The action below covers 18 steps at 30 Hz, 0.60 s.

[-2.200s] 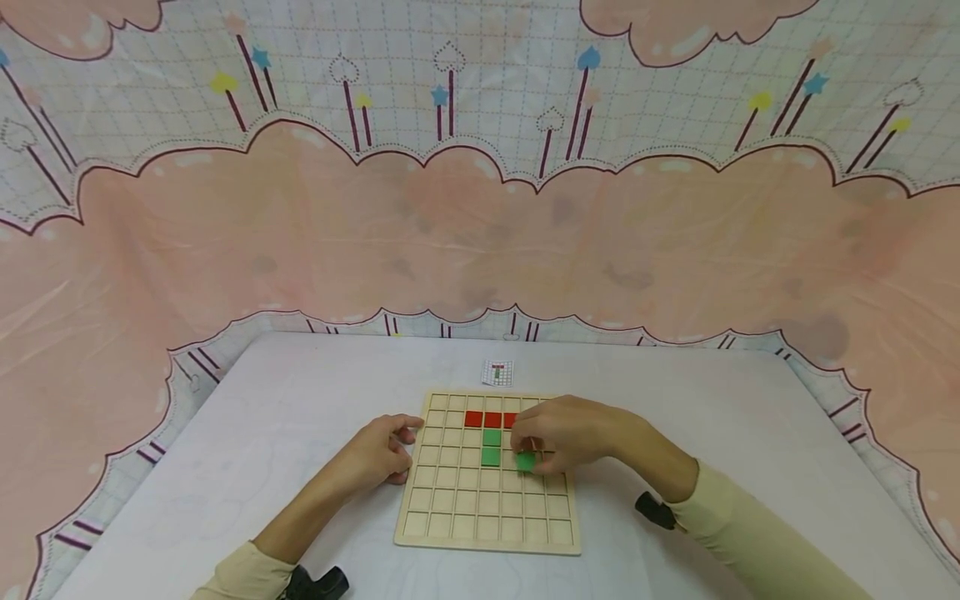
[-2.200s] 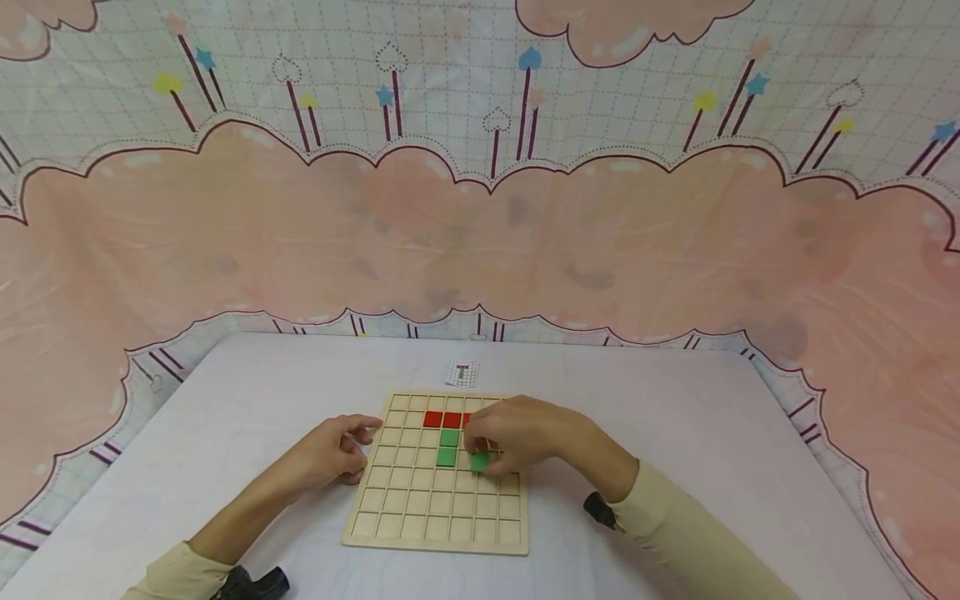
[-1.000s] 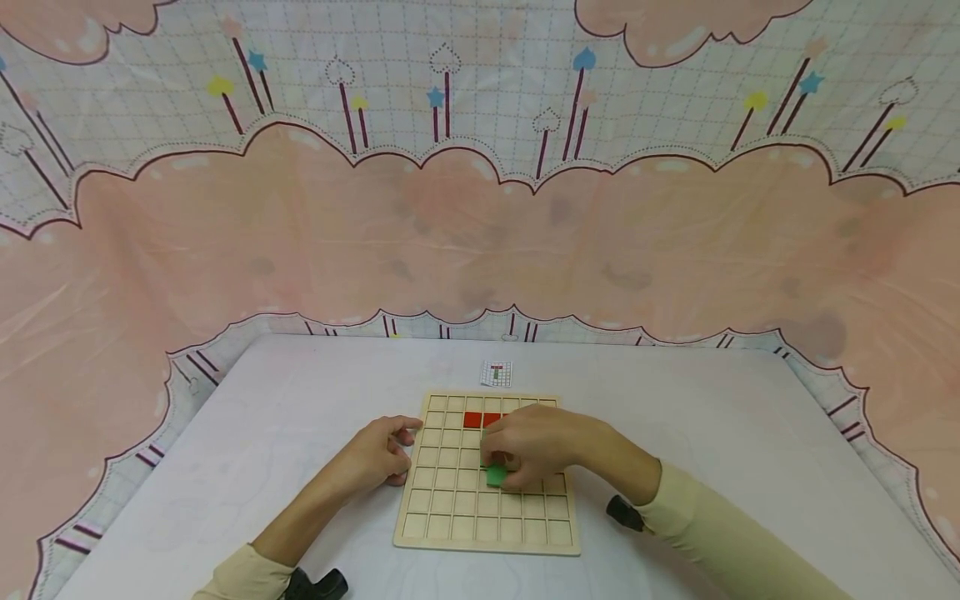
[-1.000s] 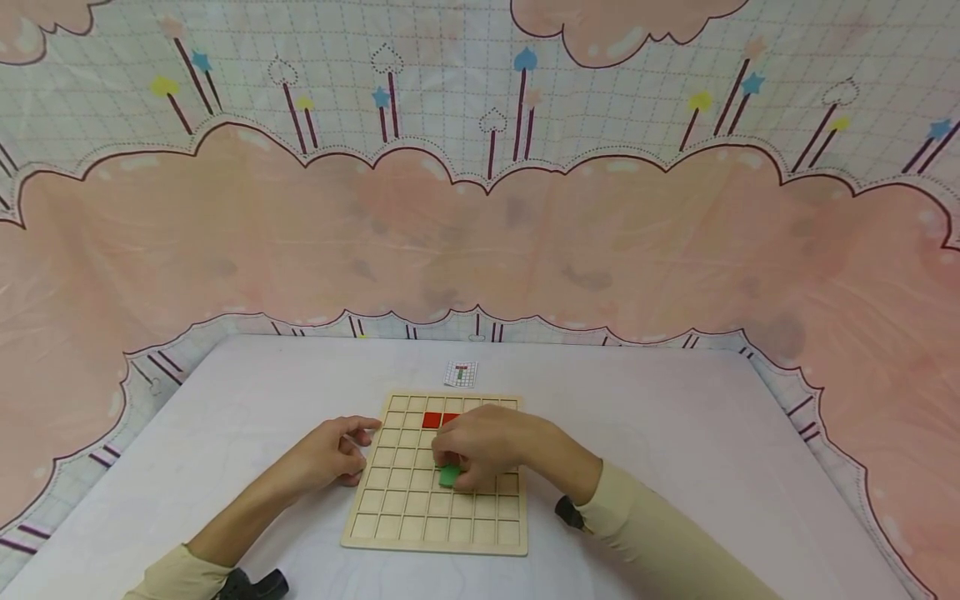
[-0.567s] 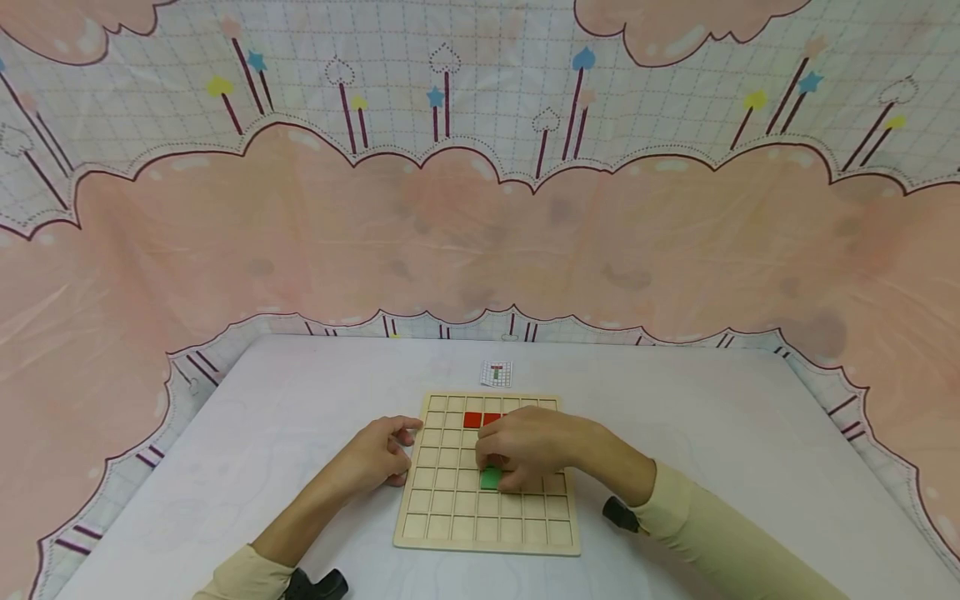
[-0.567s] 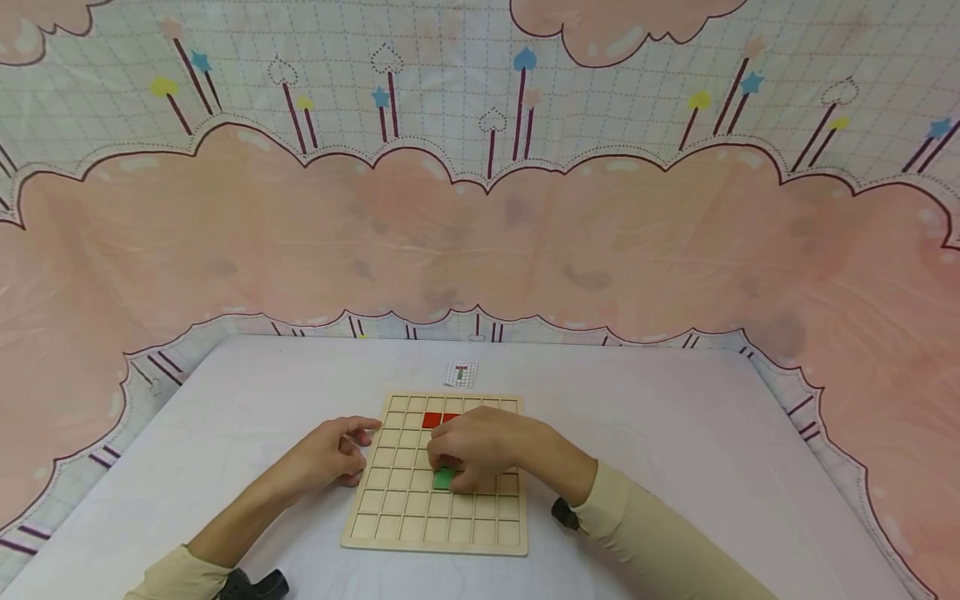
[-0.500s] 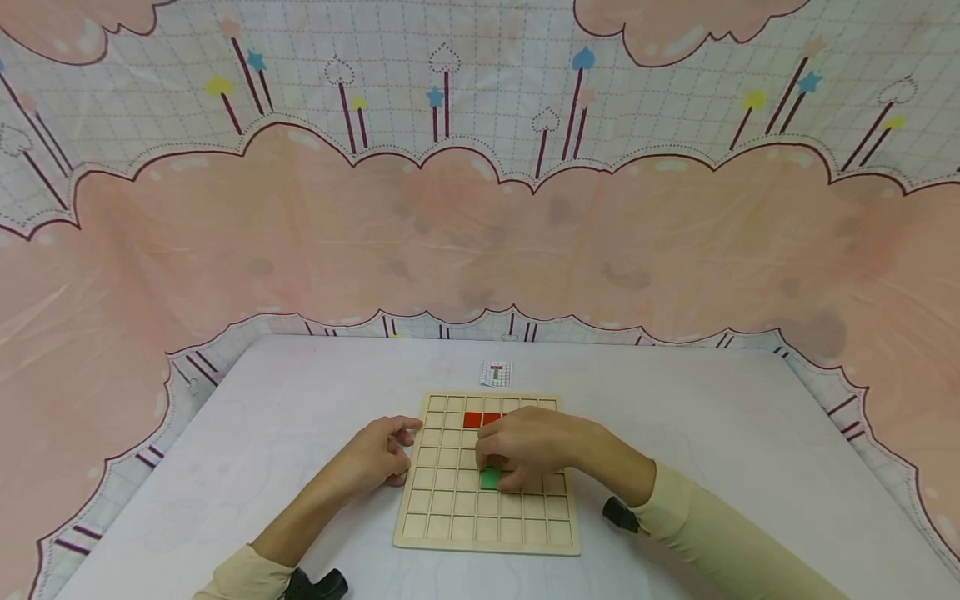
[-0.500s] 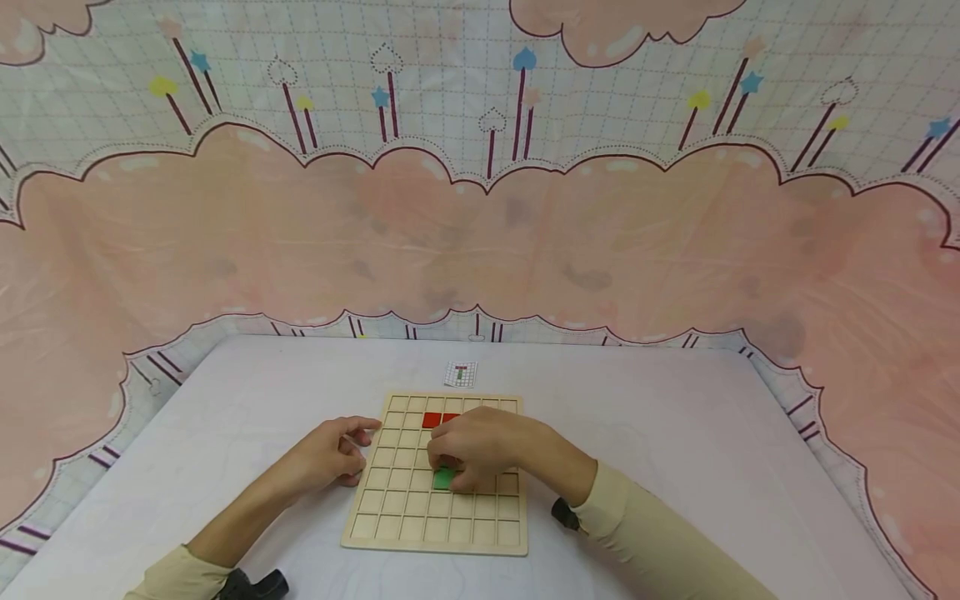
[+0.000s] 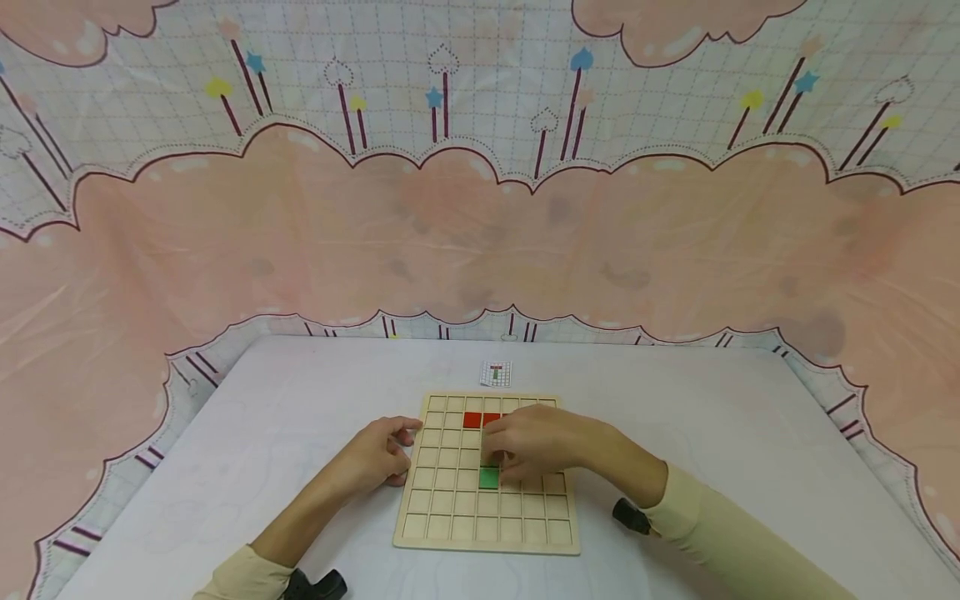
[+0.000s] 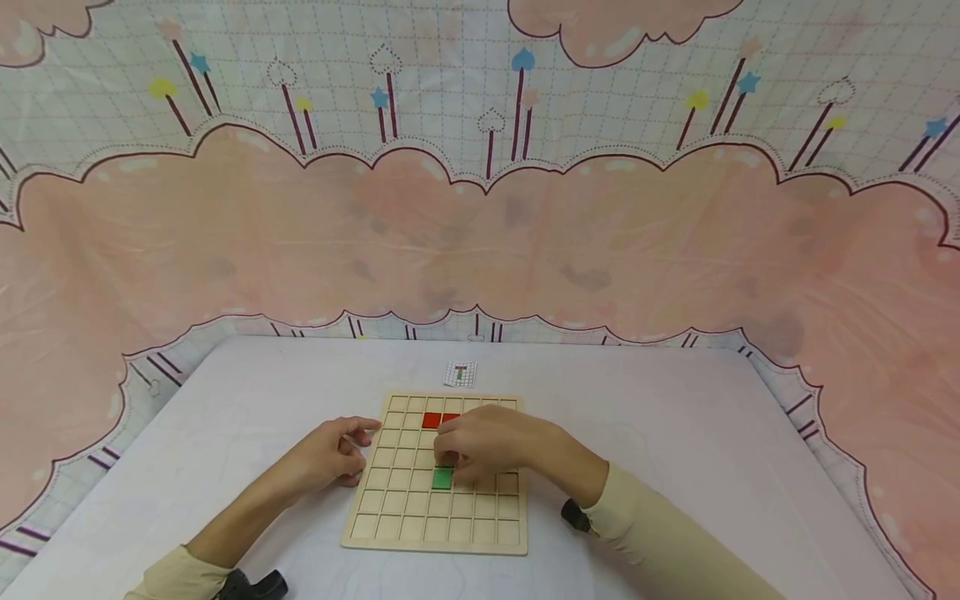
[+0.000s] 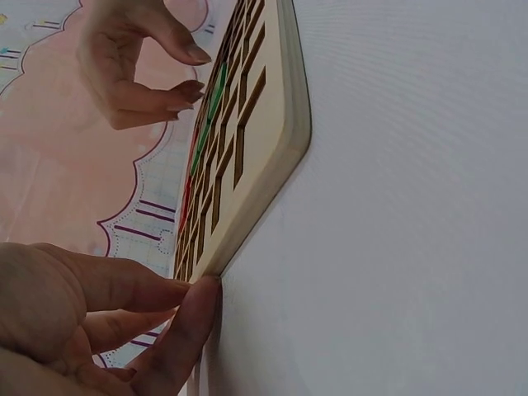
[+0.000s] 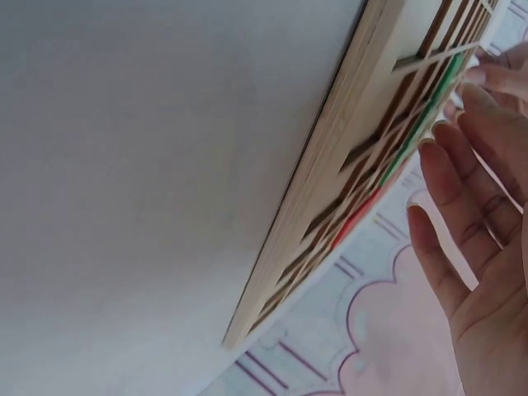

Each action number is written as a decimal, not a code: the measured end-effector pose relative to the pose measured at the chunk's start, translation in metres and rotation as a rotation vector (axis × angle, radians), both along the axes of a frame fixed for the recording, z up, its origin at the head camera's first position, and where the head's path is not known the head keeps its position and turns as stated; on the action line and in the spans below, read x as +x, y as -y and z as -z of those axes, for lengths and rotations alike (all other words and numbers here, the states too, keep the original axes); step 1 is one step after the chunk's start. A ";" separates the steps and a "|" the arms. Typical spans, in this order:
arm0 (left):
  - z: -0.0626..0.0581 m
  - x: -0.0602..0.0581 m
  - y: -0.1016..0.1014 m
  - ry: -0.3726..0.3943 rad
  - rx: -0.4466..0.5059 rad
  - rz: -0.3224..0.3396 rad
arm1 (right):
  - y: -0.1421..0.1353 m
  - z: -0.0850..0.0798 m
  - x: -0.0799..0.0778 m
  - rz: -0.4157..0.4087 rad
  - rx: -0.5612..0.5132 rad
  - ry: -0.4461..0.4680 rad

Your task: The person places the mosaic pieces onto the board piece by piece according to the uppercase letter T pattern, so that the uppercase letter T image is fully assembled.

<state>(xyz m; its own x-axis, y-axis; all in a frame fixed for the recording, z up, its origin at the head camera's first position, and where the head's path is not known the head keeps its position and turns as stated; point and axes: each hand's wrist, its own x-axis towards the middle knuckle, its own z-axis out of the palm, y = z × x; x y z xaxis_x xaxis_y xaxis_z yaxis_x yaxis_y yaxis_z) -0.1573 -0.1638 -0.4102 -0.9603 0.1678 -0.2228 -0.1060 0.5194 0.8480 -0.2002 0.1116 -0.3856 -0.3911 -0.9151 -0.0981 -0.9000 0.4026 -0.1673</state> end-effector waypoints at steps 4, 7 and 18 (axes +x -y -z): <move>0.001 0.000 0.001 0.004 0.007 0.003 | -0.012 -0.002 -0.002 0.033 -0.024 -0.005; 0.001 -0.001 0.003 0.003 0.021 0.014 | -0.022 -0.005 -0.003 0.063 -0.041 0.000; 0.001 0.000 0.006 0.015 0.048 0.021 | -0.053 -0.010 0.000 0.138 -0.057 0.003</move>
